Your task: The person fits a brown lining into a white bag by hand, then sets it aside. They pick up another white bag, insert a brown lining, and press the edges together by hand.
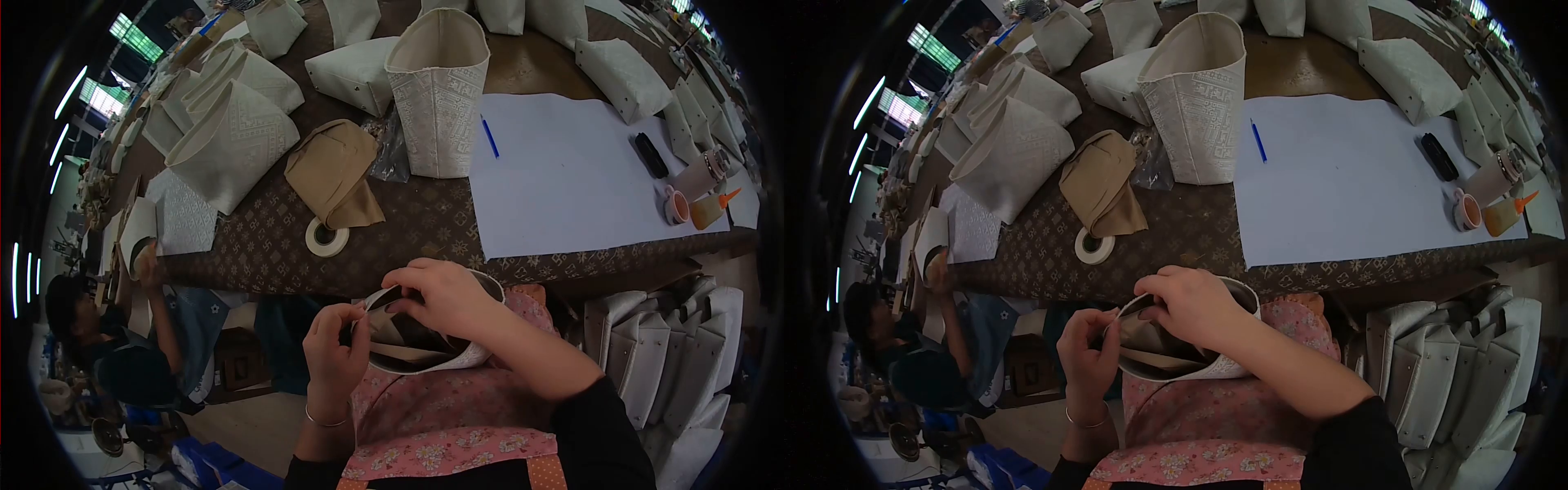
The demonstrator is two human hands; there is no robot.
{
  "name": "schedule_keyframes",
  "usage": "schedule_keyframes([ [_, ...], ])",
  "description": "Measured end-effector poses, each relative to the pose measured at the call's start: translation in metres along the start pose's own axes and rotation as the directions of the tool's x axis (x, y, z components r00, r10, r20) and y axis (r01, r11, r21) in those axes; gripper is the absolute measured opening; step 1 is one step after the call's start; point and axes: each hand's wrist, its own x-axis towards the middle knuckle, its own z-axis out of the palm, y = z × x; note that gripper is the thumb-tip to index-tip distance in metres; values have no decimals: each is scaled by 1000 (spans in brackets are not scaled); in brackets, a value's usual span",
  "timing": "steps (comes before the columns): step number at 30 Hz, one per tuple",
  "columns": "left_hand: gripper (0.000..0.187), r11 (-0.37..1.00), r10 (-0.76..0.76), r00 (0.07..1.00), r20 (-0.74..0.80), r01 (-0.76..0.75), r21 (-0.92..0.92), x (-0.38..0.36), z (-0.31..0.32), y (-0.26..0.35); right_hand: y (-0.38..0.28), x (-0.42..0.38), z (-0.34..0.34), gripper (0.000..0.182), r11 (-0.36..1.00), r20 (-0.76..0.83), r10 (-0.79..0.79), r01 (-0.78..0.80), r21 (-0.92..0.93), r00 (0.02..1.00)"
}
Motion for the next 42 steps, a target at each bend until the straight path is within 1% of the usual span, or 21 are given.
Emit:
schedule_keyframes([
  [1, 12, 998, 67, 998, -23, -66, 24, 2, 1, 1, 0, 0, -1, 24, 999, 0, 28, -28, -20, 1000],
  [4, 13, 998, 28, 999, 20, -29, 48, 5, -2, 8, 2, 4, -1, 23, 995, 2, 65, -65, -72, 998],
  [8, 12, 993, 69, 997, 25, -72, 98, 7, -2, 9, 4, 7, 4, 21, 996, 2, 66, -66, -68, 998],
  [10, 16, 990, 59, 996, 71, -67, 125, 7, -5, 9, 5, 8, 4, 20, 995, -1, 60, -60, -77, 998],
  [16, 18, 989, 21, 993, 114, -37, 144, 12, -2, 13, 9, 11, 9, 16, 993, -16, 39, -40, -108, 999],
  [20, 17, 992, 32, 993, 112, -45, 114, 19, 2, 18, 8, 11, 10, 15, 992, -31, 25, -29, -124, 999],
  [22, 17, 983, -18, 983, 184, -16, 182, 23, 2, 20, 9, 11, 10, 16, 990, -24, 18, -21, -140, 1000],
  [26, 14, 983, 1, 987, 160, -30, 180, 25, 6, 11, 10, 8, 6, 16, 994, -49, 3, -9, -112, 999],
  [28, 10, 986, -19, 988, 153, -6, 165, 26, 6, 13, 9, 7, -1, 16, 998, -8, 49, -49, -29, 999],
  [32, 10, 987, -55, 988, 146, 32, 157, 25, 7, 12, 16, 4, -1, 19, 998, -26, 33, -35, -60, 999],
  [35, 9, 988, -51, 987, 154, 27, 153, 26, 8, 12, 17, 5, 0, 18, 996, -30, 39, -41, -76, 999],
  [37, 9, 987, -59, 984, 166, 33, 157, 26, 7, 13, 19, 5, 1, 17, 996, -56, 11, -16, -91, 998],
  [41, 10, 988, -39, 986, 161, 14, 151, 24, 9, 13, 22, 6, 2, 14, 995, -49, -3, -2, -98, 999],
  [42, 10, 987, -35, 986, 160, 9, 163, 25, 9, 13, 23, 6, 3, 12, 993, -61, -37, 30, -113, 997],
])
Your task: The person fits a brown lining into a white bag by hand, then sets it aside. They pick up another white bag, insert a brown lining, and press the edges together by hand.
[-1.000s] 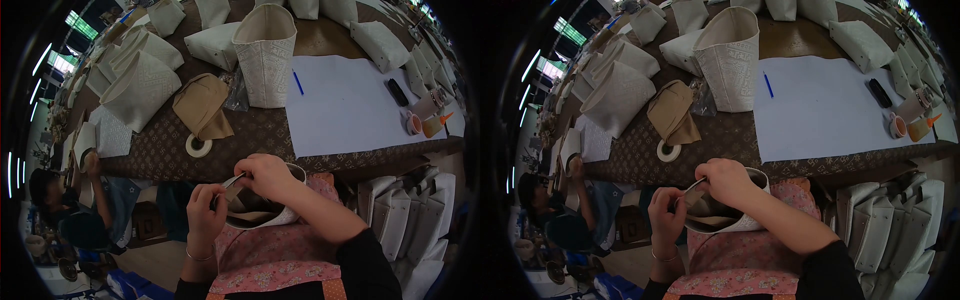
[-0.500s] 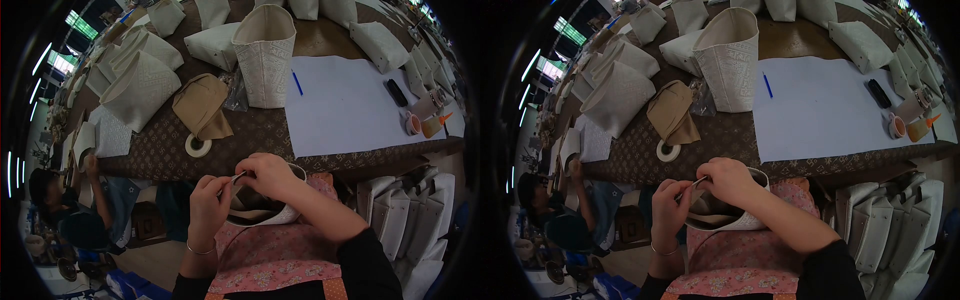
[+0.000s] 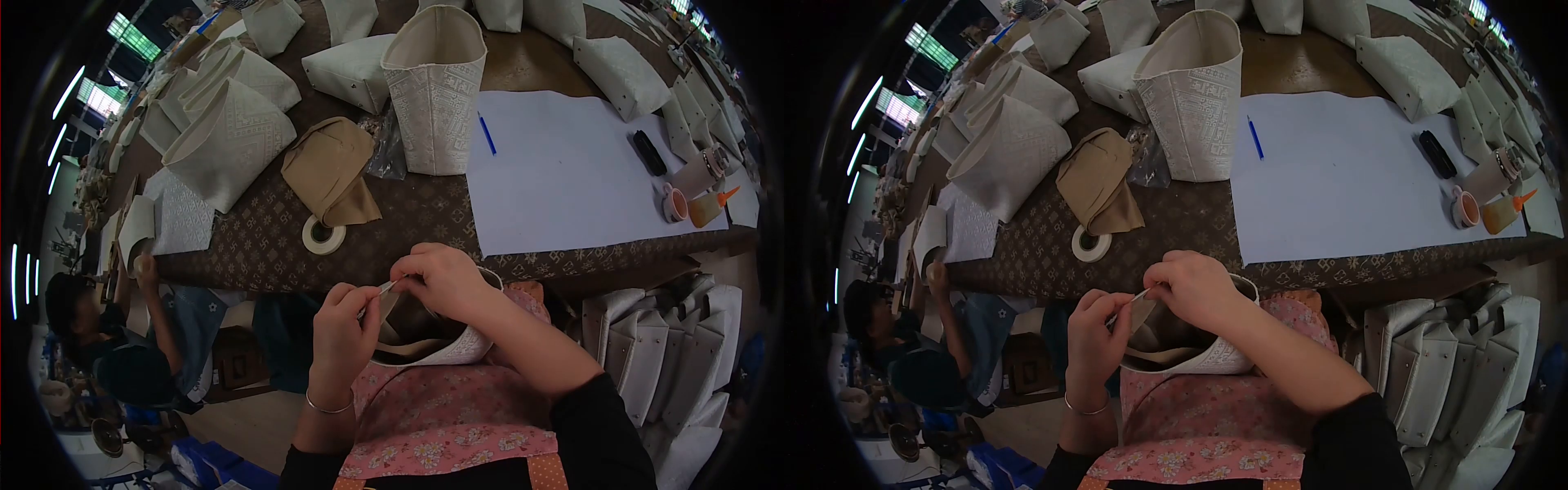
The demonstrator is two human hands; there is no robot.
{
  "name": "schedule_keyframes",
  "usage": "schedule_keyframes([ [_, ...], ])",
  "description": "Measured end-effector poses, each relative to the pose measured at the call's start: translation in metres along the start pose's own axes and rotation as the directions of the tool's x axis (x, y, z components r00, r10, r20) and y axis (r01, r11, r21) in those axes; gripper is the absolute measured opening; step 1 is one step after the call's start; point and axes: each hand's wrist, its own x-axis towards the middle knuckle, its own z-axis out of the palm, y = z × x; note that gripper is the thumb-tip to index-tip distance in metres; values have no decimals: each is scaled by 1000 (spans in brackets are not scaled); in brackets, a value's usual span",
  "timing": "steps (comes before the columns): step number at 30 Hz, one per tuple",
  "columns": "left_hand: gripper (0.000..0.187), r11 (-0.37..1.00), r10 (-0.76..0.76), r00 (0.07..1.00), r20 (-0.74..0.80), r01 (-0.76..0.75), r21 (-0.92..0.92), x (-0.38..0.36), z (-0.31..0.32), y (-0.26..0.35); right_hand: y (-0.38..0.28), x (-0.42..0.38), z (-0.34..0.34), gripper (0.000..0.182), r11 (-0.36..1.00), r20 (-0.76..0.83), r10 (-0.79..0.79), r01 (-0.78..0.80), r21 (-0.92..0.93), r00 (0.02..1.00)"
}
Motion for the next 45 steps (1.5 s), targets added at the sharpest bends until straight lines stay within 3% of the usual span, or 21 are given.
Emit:
schedule_keyframes([
  [8, 20, 999, 29, 1000, -2, -29, 15, -7, -1, -2, -6, 0, 4, 13, 989, -94, -148, 149, -1, 985],
  [10, 26, 972, -146, 989, -37, 137, -191, -17, 1, -4, -9, 0, 4, 13, 984, -41, -160, 163, 67, 986],
  [11, 26, 972, -149, 988, -39, 139, -191, -21, -2, -3, -10, -1, 3, 13, 984, -38, -162, 164, 69, 986],
  [13, 29, 994, 80, 997, -22, -82, -72, -27, -12, 3, -12, 0, 0, 14, 993, 7, -119, 119, 6, 993],
  [14, 29, 994, 78, 997, -25, -80, -71, -32, -16, 6, -15, 1, 1, 14, 993, 9, -121, 121, 7, 993],
  [16, 33, 996, 81, 984, 159, -76, -37, -43, -23, 10, -22, 0, 5, 15, 986, -21, -162, 162, 34, 987],
  [17, 33, 997, 75, 985, 154, -70, -37, -45, -24, 10, -29, 0, 5, 15, 985, -14, -166, 166, 37, 986],
  [19, 34, 997, 65, 979, 191, -72, 27, -50, -25, 10, -42, 2, 7, 15, 939, 32, -267, 253, 233, 963],
  [25, 31, 997, 74, 977, 200, -79, 16, -58, -30, 10, -38, 12, 10, 17, 906, 142, -398, 364, 215, 906],
  [38, 27, 994, 105, 974, 203, -104, -12, -61, -31, 4, -38, 18, 6, 12, 916, 233, -391, 352, 191, 890],
  [45, 25, 996, 71, 971, 230, -58, -64, -60, -33, 5, -35, 22, 3, 14, 888, 271, -427, 343, 307, 863],
])
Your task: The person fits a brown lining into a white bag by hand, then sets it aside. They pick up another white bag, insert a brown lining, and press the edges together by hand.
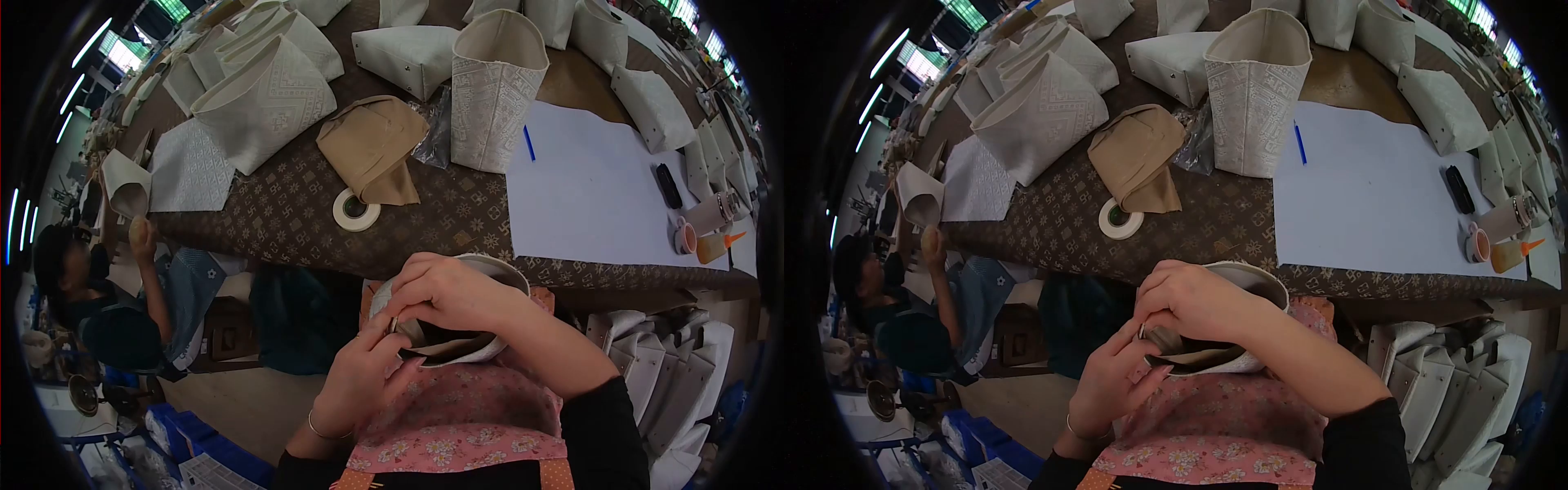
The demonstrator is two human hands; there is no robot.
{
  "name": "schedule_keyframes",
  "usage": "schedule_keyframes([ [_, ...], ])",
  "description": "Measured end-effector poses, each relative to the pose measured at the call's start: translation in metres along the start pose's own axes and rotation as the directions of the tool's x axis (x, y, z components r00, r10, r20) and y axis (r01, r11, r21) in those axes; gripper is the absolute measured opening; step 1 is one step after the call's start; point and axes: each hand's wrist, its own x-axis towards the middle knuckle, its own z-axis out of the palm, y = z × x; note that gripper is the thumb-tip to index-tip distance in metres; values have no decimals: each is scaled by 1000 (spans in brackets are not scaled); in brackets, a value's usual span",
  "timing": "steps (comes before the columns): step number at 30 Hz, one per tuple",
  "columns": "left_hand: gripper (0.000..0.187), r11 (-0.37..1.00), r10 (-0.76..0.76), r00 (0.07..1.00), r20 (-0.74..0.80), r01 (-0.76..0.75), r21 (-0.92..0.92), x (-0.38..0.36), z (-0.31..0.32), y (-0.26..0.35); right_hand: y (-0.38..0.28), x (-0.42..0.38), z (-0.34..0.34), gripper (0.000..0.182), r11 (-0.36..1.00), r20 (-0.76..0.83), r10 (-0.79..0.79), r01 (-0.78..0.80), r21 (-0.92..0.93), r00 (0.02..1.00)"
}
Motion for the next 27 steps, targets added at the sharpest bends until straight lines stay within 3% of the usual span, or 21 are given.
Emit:
schedule_keyframes([
  [8, 26, 1000, 9, 1000, -23, -9, -17, -2, 1, -2, -1, 0, 9, 12, 999, -17, 2, -2, -50, 1000],
  [11, 27, 998, -59, 998, 34, 60, -18, -4, -1, -3, -2, -1, 17, 11, 976, -93, -128, 108, -189, 987],
  [14, 30, 993, 25, 999, -33, -28, -113, -9, -7, -11, -15, 1, 12, 11, 958, -80, -143, 117, -260, 987],
  [16, 35, 987, 76, 968, -240, -107, -121, -17, -20, -22, -30, 4, 7, 13, 928, -140, -213, 156, -338, 967],
  [20, 42, 877, -155, 761, -630, -189, -443, -33, -31, -58, -74, 11, -15, 14, 907, -287, -309, 190, -376, 907],
  [22, 42, 830, -242, 723, -647, -191, -524, -43, -47, -87, -92, 12, -27, 19, 901, -493, -368, 171, -399, 788],
  [24, 43, 775, -328, 683, -653, -200, -599, -52, -55, -108, -101, 9, -36, 21, 920, -563, -323, 114, -374, 761],
  [26, 45, 457, -502, 743, -442, -206, -865, -57, -56, -120, -111, 4, -45, 24, 947, -625, -231, 26, -319, 745],
  [27, 45, 456, -502, 744, -441, -206, -866, -57, -52, -123, -110, 1, -44, 24, 947, -625, -231, 25, -320, 745],
])
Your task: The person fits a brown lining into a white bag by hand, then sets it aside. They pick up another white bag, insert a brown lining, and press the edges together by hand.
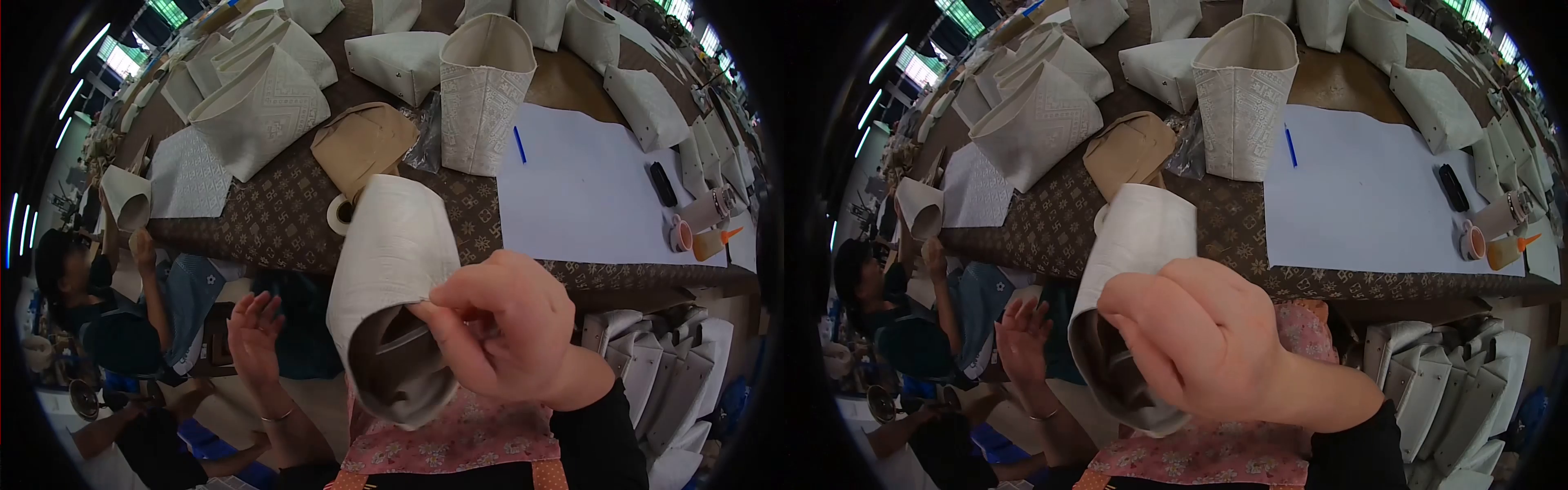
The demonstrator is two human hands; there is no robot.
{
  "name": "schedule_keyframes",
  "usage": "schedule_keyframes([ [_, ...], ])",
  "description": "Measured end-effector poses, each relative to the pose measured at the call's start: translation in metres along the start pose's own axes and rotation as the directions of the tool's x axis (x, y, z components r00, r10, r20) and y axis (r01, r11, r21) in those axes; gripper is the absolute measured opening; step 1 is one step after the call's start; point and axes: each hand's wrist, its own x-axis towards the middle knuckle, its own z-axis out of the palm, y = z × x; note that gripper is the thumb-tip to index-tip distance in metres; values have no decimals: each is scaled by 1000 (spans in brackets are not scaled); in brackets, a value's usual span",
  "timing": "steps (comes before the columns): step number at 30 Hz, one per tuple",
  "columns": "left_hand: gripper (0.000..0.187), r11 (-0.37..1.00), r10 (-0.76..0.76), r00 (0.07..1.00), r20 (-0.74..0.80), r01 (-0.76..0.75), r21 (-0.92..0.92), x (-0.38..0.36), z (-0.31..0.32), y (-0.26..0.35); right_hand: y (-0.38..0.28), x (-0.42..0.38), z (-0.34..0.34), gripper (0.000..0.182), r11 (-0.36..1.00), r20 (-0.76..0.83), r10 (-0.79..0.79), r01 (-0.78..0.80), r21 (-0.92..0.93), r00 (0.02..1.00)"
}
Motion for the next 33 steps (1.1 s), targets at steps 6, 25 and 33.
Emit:
schedule_keyframes([
  [6, 55, 945, -327, 942, 78, 326, 22, -20, 39, -32, -5, -33, -8, 17, 977, 265, 205, -214, 3, 942],
  [25, 52, 773, 3, 861, 509, -324, 545, -26, 89, -2, 17, -74, -48, 22, 737, 336, 610, -358, -573, 718],
  [33, 25, 639, 58, 536, 842, -668, 381, -39, 153, -6, 60, -79, 20, 24, 835, 435, 541, -397, -380, 720],
])
